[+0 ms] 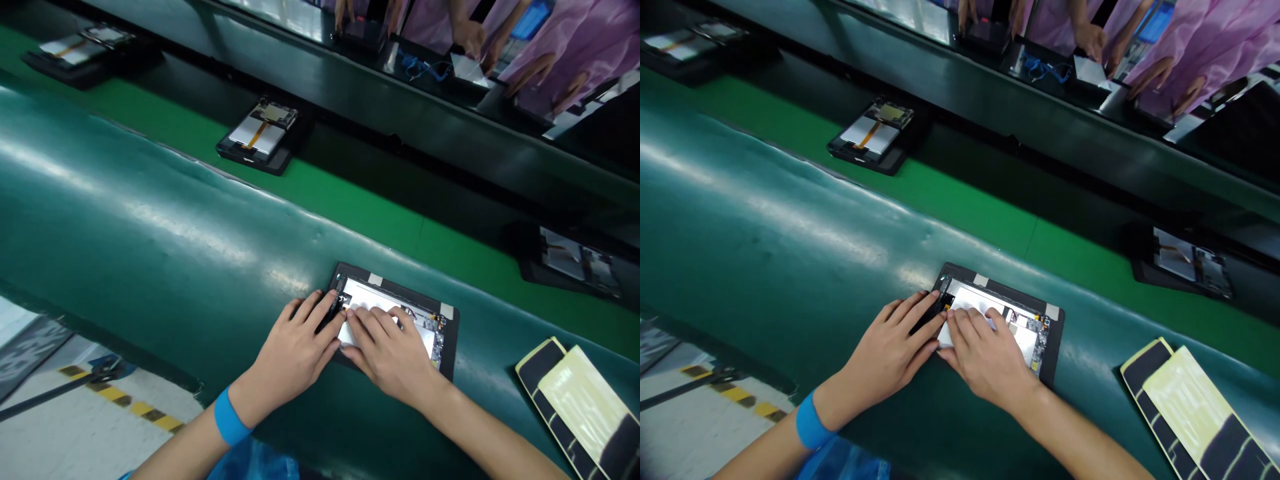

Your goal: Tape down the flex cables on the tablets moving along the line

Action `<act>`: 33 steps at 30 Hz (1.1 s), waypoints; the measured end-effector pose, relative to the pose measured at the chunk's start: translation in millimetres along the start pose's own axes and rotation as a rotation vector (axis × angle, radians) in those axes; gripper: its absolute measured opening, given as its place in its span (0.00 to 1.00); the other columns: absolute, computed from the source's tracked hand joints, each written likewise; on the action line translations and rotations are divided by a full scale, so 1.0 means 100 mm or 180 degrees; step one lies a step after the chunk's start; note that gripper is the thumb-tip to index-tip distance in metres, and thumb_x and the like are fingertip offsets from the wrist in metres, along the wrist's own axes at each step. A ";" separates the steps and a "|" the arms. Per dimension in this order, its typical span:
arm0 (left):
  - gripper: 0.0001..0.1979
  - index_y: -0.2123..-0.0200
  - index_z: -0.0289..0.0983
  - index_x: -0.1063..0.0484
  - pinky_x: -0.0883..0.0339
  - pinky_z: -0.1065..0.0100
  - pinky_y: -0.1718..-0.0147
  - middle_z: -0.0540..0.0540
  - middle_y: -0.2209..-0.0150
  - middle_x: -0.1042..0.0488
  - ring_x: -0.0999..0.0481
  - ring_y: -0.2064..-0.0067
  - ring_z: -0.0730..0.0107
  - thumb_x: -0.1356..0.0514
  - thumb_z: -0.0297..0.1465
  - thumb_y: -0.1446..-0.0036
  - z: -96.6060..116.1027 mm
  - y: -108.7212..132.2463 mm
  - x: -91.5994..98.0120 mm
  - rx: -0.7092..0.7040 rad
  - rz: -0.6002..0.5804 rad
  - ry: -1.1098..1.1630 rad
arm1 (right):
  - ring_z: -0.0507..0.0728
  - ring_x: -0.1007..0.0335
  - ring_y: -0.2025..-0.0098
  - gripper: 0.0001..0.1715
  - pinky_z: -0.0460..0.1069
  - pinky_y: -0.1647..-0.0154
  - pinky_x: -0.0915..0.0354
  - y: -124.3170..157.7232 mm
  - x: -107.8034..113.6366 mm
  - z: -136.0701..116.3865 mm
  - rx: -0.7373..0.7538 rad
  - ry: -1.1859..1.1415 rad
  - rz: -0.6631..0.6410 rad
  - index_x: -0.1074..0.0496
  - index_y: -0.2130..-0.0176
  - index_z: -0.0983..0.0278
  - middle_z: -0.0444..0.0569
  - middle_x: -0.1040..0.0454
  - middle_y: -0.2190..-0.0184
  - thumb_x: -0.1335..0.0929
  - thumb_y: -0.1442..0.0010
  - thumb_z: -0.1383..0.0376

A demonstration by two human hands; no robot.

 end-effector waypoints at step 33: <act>0.19 0.39 0.36 0.30 0.35 0.47 0.45 0.36 0.35 0.31 0.29 0.39 0.46 0.46 0.32 0.30 -0.07 0.10 0.00 -0.0050 0.0071 0.0228 | 0.63 0.35 0.48 0.27 0.58 0.46 0.44 0.02 -0.04 -0.01 -0.0051 -0.0069 -0.0179 0.28 0.41 0.69 0.55 0.23 0.47 0.37 0.27 0.53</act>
Point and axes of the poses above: each hand's wrist, its own y-axis away from the middle knuckle, its own x-axis out of the back of the hand, z = x × y, the point moved 10 cm from there along -y, towards the middle knuckle
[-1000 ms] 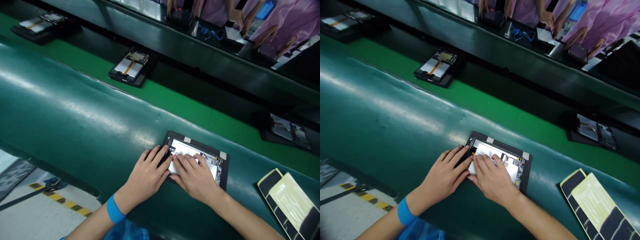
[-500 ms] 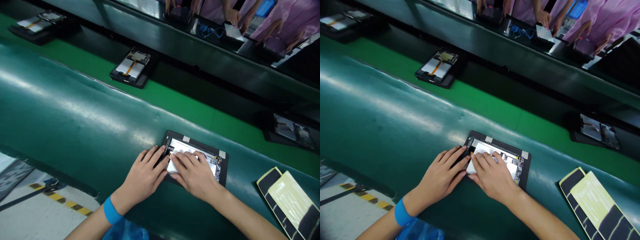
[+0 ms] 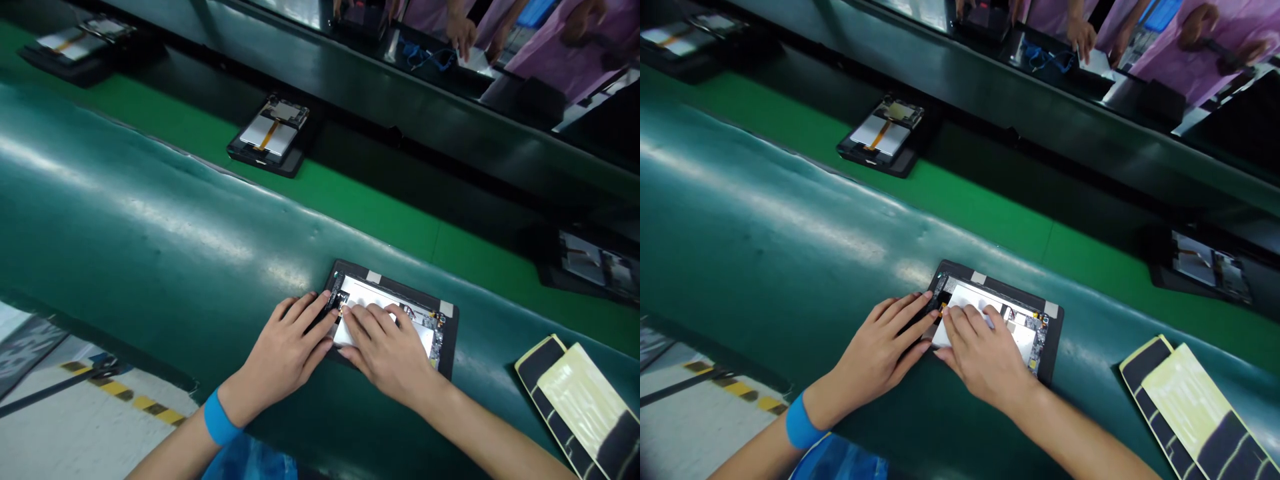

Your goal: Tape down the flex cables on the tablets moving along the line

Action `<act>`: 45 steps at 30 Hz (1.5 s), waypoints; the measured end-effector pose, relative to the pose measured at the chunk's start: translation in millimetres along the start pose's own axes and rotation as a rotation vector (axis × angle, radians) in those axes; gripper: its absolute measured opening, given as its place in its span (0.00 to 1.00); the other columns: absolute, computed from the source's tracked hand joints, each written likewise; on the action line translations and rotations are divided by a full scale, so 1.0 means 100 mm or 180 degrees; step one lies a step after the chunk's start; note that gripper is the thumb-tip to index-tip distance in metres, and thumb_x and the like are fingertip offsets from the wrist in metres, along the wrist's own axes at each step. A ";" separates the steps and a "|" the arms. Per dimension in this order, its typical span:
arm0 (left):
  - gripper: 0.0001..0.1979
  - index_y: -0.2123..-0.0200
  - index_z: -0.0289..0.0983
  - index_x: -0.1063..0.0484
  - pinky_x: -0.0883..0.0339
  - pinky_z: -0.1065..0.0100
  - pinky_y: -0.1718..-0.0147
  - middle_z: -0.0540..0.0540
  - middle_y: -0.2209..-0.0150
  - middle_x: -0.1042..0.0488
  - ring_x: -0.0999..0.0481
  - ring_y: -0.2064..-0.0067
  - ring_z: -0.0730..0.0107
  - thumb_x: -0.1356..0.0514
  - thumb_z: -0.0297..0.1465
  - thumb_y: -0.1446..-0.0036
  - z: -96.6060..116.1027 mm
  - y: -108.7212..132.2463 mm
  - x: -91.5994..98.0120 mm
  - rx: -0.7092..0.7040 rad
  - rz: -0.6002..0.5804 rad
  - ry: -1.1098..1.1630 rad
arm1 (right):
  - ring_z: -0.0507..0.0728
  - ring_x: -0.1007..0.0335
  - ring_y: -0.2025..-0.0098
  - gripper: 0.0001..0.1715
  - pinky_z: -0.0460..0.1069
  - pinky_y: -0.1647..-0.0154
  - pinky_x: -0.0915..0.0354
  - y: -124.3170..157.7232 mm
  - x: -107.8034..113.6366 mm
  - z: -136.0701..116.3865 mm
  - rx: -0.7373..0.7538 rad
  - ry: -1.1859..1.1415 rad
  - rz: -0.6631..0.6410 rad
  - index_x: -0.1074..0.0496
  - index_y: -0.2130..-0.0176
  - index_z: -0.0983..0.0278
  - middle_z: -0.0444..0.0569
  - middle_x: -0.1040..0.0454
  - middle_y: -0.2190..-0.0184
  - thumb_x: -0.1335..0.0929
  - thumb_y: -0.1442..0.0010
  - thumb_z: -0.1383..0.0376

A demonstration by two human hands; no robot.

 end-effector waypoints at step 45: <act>0.23 0.34 0.36 0.36 0.36 0.45 0.45 0.36 0.37 0.32 0.26 0.46 0.46 0.46 0.34 0.30 0.06 -0.05 -0.08 -0.0524 -0.0450 -0.0839 | 0.63 0.30 0.52 0.18 0.57 0.52 0.36 -0.09 0.07 0.14 0.0199 -0.0511 0.0078 0.27 0.45 0.69 0.58 0.24 0.52 0.36 0.29 0.63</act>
Point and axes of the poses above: each hand's wrist, its own y-axis away from the middle knuckle, its own x-axis out of the back of the hand, z = x × y, the point moved 10 cm from there along -y, towards the middle knuckle
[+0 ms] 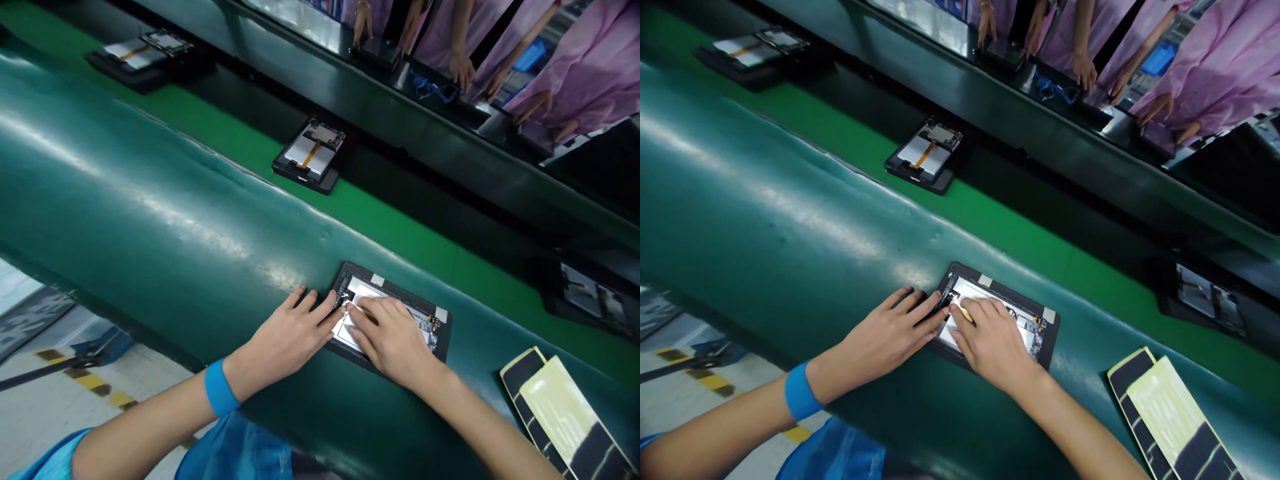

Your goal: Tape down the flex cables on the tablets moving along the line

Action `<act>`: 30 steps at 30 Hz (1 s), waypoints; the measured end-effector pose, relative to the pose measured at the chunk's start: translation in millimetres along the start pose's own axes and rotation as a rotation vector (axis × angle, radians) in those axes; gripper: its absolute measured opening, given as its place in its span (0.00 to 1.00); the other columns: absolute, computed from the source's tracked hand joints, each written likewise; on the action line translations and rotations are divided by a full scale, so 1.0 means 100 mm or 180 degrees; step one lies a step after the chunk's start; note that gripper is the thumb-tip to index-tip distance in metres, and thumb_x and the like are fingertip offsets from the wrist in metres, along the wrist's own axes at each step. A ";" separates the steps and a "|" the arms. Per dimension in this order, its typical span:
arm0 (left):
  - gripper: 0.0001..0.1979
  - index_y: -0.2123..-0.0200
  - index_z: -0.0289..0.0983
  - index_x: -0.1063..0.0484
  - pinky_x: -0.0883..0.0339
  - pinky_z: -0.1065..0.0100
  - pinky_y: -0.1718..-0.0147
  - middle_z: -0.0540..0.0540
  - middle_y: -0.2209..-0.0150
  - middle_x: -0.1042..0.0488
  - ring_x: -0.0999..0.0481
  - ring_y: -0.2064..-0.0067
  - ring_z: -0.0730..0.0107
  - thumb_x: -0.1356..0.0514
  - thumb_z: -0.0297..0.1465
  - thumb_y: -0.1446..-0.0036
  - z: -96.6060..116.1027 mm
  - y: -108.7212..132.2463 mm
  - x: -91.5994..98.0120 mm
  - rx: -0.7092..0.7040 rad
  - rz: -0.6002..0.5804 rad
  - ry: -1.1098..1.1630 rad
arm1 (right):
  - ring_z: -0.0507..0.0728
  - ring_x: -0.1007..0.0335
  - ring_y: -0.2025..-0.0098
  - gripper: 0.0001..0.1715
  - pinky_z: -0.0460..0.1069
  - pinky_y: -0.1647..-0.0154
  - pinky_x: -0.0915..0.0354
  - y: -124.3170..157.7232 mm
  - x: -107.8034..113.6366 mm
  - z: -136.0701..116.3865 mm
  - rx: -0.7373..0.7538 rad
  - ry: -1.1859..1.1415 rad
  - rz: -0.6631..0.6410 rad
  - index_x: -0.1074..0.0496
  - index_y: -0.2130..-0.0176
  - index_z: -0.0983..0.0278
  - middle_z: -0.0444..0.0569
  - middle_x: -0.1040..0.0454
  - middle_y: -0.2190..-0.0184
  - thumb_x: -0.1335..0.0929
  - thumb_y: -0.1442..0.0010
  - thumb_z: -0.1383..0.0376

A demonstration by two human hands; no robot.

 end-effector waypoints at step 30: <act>0.15 0.47 0.42 0.24 0.25 0.65 0.58 0.43 0.46 0.25 0.23 0.56 0.69 0.46 0.30 0.32 -0.21 -0.03 0.24 0.1160 0.0301 0.4214 | 0.57 0.25 0.59 0.06 0.54 0.55 0.36 -0.13 0.47 0.08 -0.0546 -0.1252 0.0825 0.28 0.61 0.60 0.49 0.21 0.61 0.34 0.30 0.66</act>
Point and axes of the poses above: each hand's wrist, its own y-axis away from the middle knuckle, its own x-axis out of the back of the hand, z = x × y, the point moved 10 cm from there along -y, towards the middle knuckle
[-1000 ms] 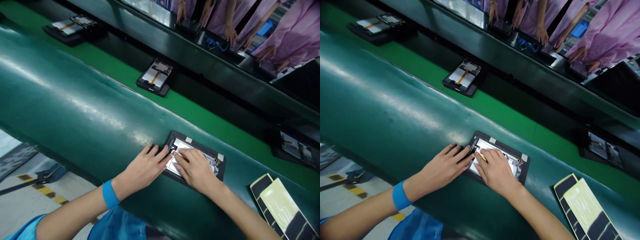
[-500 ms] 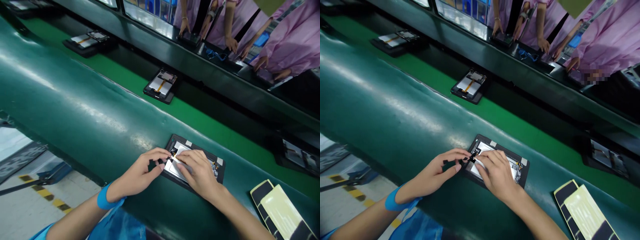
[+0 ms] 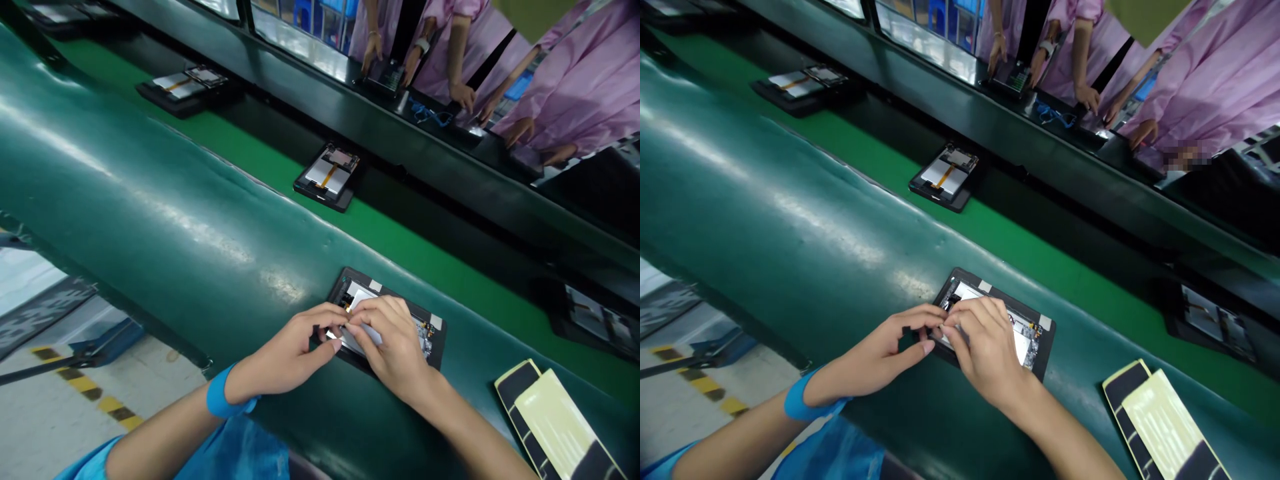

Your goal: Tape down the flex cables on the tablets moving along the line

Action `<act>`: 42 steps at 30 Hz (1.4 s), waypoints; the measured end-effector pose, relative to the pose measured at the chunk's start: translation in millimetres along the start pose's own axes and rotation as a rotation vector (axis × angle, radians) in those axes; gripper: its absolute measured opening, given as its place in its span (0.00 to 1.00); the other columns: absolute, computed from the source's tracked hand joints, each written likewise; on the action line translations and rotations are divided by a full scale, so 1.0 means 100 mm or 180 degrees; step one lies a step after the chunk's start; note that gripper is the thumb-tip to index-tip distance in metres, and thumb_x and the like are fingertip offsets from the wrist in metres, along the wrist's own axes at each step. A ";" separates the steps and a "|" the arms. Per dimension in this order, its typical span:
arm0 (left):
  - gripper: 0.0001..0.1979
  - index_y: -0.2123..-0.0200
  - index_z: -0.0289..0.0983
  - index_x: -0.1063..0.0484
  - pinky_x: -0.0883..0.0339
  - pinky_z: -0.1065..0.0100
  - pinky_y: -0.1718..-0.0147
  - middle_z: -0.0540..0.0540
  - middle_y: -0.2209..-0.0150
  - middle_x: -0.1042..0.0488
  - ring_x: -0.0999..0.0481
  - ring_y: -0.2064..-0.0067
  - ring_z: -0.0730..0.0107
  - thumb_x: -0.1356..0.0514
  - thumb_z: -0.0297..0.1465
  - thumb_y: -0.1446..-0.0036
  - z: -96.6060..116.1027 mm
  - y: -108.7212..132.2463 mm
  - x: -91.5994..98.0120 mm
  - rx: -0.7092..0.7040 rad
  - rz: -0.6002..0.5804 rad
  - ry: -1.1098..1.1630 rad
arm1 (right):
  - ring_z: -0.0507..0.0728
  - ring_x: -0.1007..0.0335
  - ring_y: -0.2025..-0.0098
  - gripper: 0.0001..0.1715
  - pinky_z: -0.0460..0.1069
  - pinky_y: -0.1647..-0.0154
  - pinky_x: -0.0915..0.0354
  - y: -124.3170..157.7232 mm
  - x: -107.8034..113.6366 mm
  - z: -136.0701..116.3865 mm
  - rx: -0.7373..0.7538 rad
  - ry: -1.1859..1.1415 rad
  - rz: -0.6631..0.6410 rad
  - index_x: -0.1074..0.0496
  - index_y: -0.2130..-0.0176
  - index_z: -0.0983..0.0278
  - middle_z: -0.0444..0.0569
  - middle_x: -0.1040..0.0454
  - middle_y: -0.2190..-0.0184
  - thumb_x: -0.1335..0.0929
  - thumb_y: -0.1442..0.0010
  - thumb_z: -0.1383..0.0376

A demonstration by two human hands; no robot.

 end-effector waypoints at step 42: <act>0.23 0.35 0.43 0.33 0.42 0.38 0.38 0.38 0.29 0.42 0.46 0.29 0.37 0.43 0.39 0.32 -0.19 0.10 -0.14 -0.0869 0.0222 -0.3381 | 0.60 0.31 0.52 0.05 0.56 0.52 0.35 -0.11 -0.47 0.52 -0.0288 0.0387 -0.1014 0.29 0.62 0.60 0.51 0.26 0.54 0.34 0.31 0.67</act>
Point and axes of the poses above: each hand's wrist, its own y-axis away from the middle knuckle, its own x-axis out of the back of the hand, z = x × y, the point moved 10 cm from there along -y, towards the middle knuckle
